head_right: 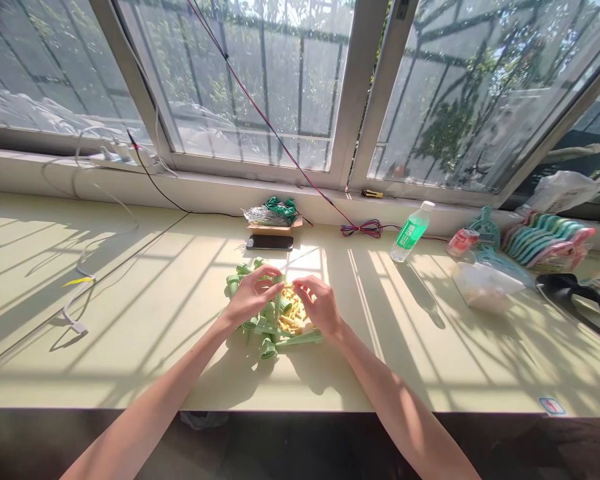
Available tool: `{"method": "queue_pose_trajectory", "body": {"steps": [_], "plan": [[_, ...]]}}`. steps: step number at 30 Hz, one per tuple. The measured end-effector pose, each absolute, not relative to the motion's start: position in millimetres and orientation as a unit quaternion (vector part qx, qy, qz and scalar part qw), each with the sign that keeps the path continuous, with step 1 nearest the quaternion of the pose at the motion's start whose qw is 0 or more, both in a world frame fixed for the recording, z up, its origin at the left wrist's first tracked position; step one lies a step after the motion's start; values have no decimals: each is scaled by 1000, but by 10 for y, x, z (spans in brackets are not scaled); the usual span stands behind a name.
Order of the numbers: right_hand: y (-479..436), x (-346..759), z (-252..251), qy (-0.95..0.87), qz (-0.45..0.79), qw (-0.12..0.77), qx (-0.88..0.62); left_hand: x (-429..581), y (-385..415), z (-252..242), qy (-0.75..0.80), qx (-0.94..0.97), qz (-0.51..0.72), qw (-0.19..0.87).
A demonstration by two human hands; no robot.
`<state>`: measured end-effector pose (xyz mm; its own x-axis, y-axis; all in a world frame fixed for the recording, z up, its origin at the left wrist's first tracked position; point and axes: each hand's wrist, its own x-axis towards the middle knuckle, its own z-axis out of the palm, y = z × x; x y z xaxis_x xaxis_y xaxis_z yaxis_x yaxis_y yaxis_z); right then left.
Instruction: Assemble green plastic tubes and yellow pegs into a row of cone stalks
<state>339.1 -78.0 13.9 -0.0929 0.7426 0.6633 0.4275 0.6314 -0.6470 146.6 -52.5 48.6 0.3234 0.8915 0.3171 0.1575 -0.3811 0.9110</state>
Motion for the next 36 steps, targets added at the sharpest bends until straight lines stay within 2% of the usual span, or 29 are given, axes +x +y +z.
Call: {"method": "queue_pose_trajectory", "body": {"steps": [20, 30, 36], "plan": [[-761, 3379, 85, -725, 141, 547, -393, 1451, -509, 390, 342, 722, 434, 416], [-757, 3386, 80, -722, 150, 531, -417, 1454, -509, 373, 330, 731, 437, 406], [-782, 3384, 138, -732, 157, 493, -443, 1445, -500, 345, 330, 741, 427, 399]]}}
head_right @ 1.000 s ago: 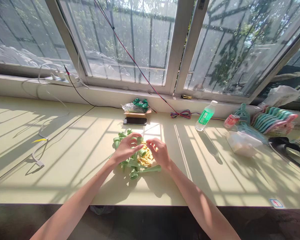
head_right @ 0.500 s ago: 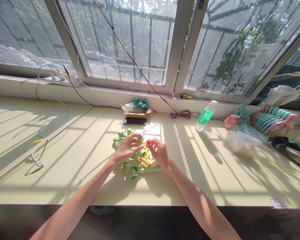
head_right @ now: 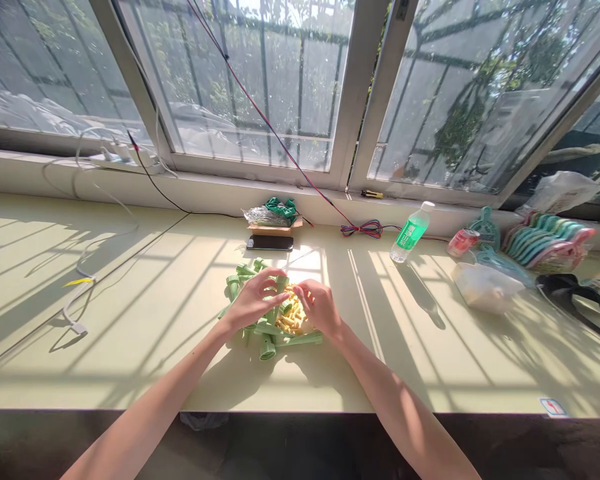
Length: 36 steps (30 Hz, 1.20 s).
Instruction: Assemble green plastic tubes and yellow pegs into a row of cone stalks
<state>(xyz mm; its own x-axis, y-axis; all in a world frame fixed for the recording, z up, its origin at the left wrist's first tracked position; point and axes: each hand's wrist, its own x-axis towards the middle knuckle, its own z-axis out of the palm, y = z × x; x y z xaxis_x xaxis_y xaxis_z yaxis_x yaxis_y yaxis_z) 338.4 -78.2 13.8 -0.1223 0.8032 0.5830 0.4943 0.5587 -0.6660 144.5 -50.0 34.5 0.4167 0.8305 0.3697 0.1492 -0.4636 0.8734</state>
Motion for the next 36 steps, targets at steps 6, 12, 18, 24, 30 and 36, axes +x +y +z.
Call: {"method": "queue_pose_trajectory", "body": {"steps": [6, 12, 18, 24, 30, 36], "plan": [[-787, 3393, 144, -736, 147, 461, -473, 1444, -512, 354, 330, 745, 424, 394], [-793, 3382, 145, -711, 187, 496, -463, 1447, -521, 399, 334, 736, 435, 398], [-777, 3381, 108, -722, 192, 506, -431, 1446, -514, 400, 347, 738, 436, 380], [-781, 3383, 109, -733, 170, 480, -451, 1445, -511, 384, 344, 753, 429, 362], [-795, 3379, 136, -739, 171, 463, -458, 1444, -518, 381, 343, 762, 426, 346], [-790, 3382, 129, -745, 145, 454, -466, 1435, -540, 403, 305, 786, 416, 341]]}}
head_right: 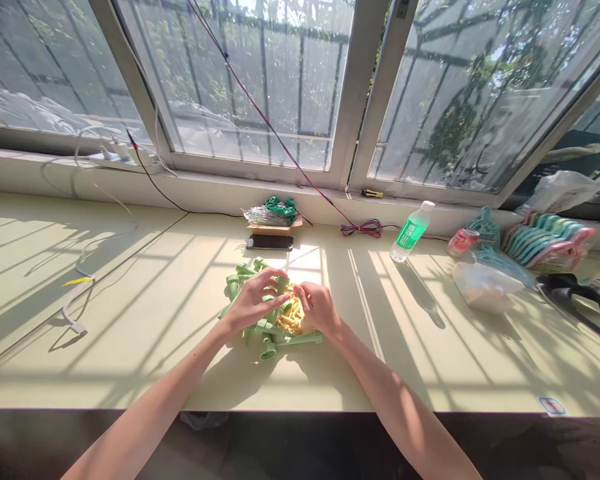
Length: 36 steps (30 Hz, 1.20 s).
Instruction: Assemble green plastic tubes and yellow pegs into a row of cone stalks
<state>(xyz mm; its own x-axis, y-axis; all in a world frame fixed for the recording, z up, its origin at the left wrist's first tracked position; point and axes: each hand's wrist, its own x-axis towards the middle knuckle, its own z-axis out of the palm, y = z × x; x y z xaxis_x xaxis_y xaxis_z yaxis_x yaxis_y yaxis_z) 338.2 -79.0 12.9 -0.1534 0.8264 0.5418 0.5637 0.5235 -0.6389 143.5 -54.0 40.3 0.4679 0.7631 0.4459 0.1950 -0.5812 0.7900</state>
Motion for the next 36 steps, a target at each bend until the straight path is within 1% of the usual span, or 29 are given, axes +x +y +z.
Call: {"method": "queue_pose_trajectory", "body": {"steps": [5, 12, 19, 30, 33, 36], "plan": [[-790, 3386, 117, -744, 154, 453, -465, 1436, -540, 413, 300, 784, 418, 347], [-794, 3371, 132, -716, 196, 503, -443, 1436, -522, 405, 326, 765, 438, 342], [-805, 3370, 139, -728, 183, 480, -454, 1436, -534, 401, 324, 777, 426, 331], [-802, 3385, 141, -738, 168, 458, -467, 1441, -560, 428, 302, 783, 418, 349], [-801, 3386, 138, -734, 176, 462, -465, 1440, -555, 425, 304, 779, 425, 347], [-809, 3373, 149, -720, 194, 485, -458, 1439, -547, 423, 313, 770, 436, 345]]}}
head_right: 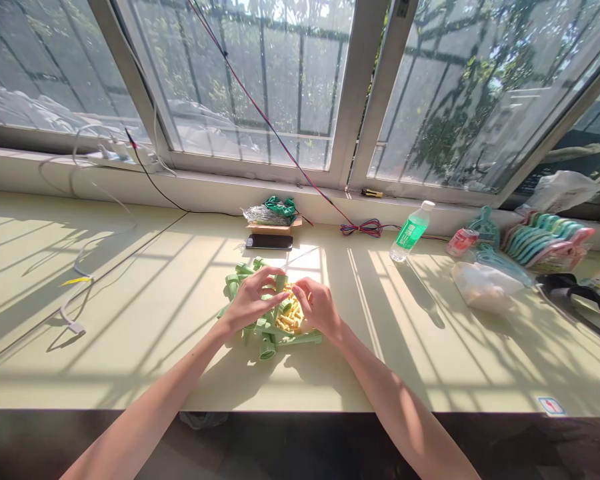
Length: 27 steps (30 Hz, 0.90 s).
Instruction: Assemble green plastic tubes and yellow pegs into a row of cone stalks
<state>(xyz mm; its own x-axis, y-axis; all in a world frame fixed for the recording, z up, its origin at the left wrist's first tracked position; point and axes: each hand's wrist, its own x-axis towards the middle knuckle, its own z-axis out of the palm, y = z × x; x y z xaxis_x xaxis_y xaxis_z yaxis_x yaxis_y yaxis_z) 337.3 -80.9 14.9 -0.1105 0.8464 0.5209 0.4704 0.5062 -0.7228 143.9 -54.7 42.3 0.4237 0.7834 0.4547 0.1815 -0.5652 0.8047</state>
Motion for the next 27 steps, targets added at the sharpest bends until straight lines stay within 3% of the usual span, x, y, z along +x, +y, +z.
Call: {"method": "queue_pose_trajectory", "body": {"steps": [15, 27], "plan": [[-800, 3392, 119, -744, 179, 453, -457, 1437, -565, 437, 299, 784, 418, 347], [-797, 3375, 133, -722, 227, 476, -448, 1448, -577, 447, 290, 778, 423, 362]]}}
